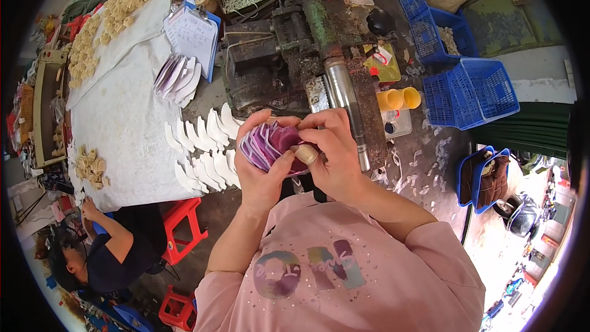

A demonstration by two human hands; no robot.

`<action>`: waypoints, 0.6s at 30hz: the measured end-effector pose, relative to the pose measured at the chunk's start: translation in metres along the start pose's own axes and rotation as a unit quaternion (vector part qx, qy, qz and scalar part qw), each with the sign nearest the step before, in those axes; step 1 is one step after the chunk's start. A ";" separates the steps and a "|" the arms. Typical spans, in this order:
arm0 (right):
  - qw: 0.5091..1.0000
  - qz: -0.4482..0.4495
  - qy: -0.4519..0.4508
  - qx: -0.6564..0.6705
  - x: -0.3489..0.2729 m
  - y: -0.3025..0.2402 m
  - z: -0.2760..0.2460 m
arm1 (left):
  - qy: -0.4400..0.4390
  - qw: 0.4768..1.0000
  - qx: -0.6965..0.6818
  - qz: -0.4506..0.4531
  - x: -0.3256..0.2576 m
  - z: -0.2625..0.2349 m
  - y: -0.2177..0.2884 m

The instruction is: The recorder uses a machine to smooth or grind small white shoe components, picking them up from a pile and organizing them after processing.

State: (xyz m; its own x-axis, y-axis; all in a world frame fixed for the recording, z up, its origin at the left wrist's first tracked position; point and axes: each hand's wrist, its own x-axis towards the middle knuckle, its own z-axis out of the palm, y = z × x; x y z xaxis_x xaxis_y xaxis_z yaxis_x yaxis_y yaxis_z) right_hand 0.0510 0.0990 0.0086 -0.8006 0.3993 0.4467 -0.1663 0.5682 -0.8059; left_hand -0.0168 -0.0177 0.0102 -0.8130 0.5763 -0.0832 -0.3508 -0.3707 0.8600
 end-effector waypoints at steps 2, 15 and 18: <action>1.000 -0.009 0.016 -0.018 0.000 0.001 -0.007 | 0.006 1.000 0.006 0.012 0.001 0.004 -0.001; 0.912 0.201 -0.254 -0.251 0.016 0.056 -0.114 | -0.265 0.826 0.497 -0.021 0.004 0.016 -0.013; 0.947 0.078 -0.200 -0.240 0.016 0.060 -0.100 | -0.240 0.835 0.486 -0.091 0.005 0.018 -0.010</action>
State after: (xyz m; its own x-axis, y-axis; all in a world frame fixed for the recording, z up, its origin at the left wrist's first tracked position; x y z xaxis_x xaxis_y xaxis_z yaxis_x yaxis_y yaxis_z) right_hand 0.0853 0.2116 0.0063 -0.9635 0.2564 0.0766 0.1766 0.8244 -0.5377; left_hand -0.0095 0.0021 0.0106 -0.4251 0.8708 -0.2470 0.2851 0.3879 0.8765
